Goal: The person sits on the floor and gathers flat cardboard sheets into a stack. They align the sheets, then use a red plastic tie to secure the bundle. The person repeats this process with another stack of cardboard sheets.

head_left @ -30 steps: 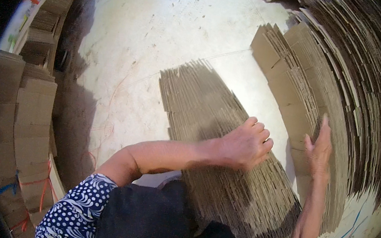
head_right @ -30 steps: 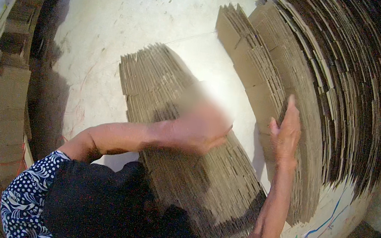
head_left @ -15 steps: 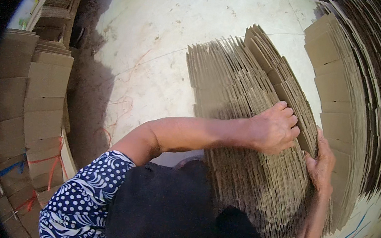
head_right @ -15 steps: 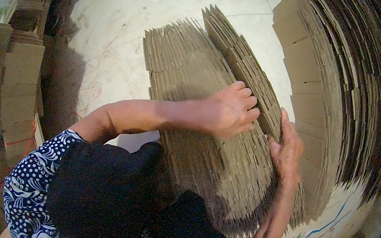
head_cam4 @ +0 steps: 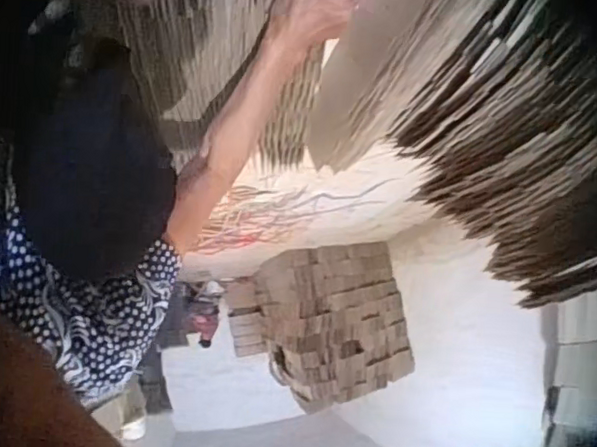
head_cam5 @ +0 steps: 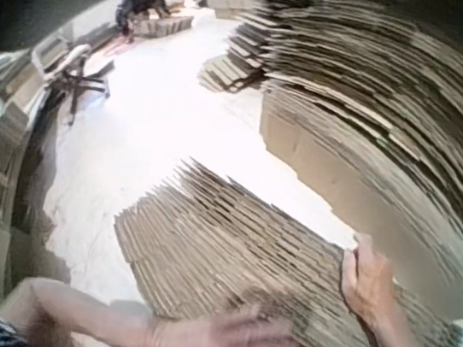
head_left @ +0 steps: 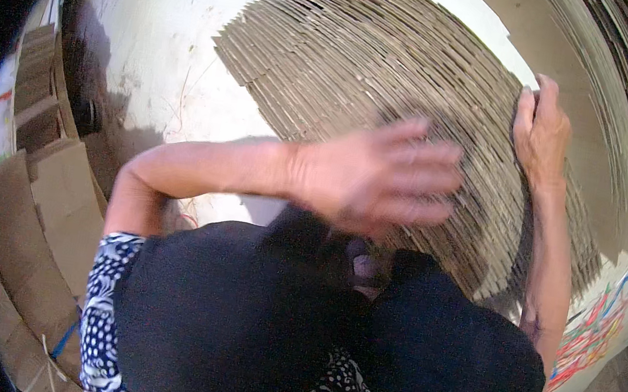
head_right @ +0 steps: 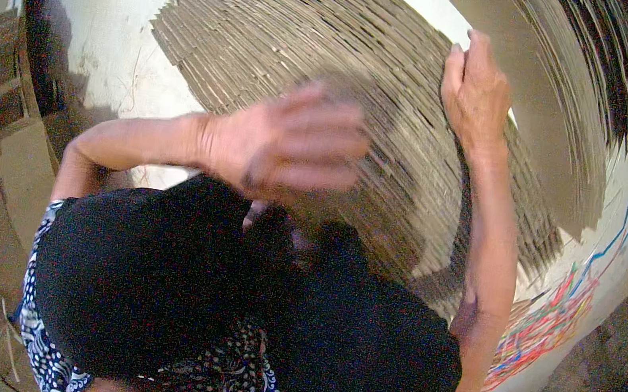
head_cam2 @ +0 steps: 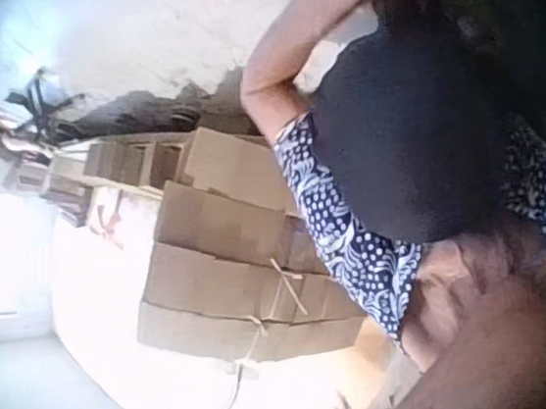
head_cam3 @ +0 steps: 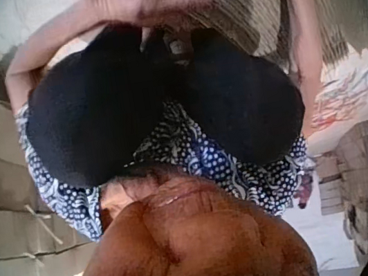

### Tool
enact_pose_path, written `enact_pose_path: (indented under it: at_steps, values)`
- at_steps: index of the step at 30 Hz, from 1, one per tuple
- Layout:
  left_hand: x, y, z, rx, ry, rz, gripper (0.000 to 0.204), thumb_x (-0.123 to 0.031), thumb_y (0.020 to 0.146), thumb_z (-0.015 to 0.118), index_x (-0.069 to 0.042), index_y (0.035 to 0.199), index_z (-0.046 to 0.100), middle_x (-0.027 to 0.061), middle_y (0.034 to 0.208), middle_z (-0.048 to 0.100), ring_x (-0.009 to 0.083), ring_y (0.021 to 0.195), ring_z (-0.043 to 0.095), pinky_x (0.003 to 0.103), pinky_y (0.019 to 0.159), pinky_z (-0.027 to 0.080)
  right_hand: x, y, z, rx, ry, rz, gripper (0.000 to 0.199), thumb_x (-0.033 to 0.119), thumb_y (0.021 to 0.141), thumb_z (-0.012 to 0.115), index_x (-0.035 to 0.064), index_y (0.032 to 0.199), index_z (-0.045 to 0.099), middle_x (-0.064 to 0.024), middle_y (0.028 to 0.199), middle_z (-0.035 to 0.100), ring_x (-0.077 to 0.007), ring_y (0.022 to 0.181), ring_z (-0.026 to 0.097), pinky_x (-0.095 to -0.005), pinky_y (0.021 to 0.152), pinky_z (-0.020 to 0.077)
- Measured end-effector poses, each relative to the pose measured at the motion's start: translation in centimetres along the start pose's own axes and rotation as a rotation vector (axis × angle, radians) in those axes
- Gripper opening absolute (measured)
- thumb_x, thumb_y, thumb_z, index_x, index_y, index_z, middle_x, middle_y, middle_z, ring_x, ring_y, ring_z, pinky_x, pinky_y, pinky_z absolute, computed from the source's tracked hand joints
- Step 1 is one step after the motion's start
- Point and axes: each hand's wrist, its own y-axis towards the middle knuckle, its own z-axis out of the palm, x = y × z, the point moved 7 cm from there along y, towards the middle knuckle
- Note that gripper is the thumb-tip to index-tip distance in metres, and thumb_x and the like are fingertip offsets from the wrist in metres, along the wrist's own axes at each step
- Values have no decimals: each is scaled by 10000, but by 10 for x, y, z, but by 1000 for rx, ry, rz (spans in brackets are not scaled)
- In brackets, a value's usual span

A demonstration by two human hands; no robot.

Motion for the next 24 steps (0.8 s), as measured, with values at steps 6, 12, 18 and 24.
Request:
enact_pose_path:
  at_steps: [6, 12, 18, 24]
  values:
    - [-38, -8, 76, 257, 289, 15, 533, -276, 825, 512, -101, 1324, 441, 142, 1406, 384, 335, 1325, 321, 550, 1003, 333, 5, -8, -11, -106, -111, -5, 280, 336, 910, 511, 60, 909, 561, -179, 790, 638, -393, 750, 616, -461, 632, 467]
    - [-7, 29, 61, 160, 311, -199, 598, -236, 740, 601, -101, 1306, 467, 147, 1437, 331, 360, 1318, 312, 548, 1030, 304, -39, 0, -25, 89, -174, 188, 465, 486, 941, 351, 100, 1034, 592, -178, 947, 649, -395, 898, 603, -488, 767, 460]
    - [22, 76, 54, 107, 291, -197, 777, -293, 641, 742, -80, 1323, 435, 173, 1434, 307, 385, 1328, 269, 545, 1053, 270, -91, 23, -34, -8, -176, 175, 437, 424, 951, 337, 184, 1251, 547, -157, 1103, 629, -345, 1038, 581, -460, 889, 443]
    - [17, 72, 64, 315, 330, -238, 761, -286, 674, 711, -78, 1341, 409, 243, 1445, 260, 450, 1343, 212, 605, 1052, 220, -60, 8, -40, -164, -302, 292, 359, 346, 926, 422, 122, 1144, 599, -165, 1044, 618, -311, 934, 587, -470, 808, 415]
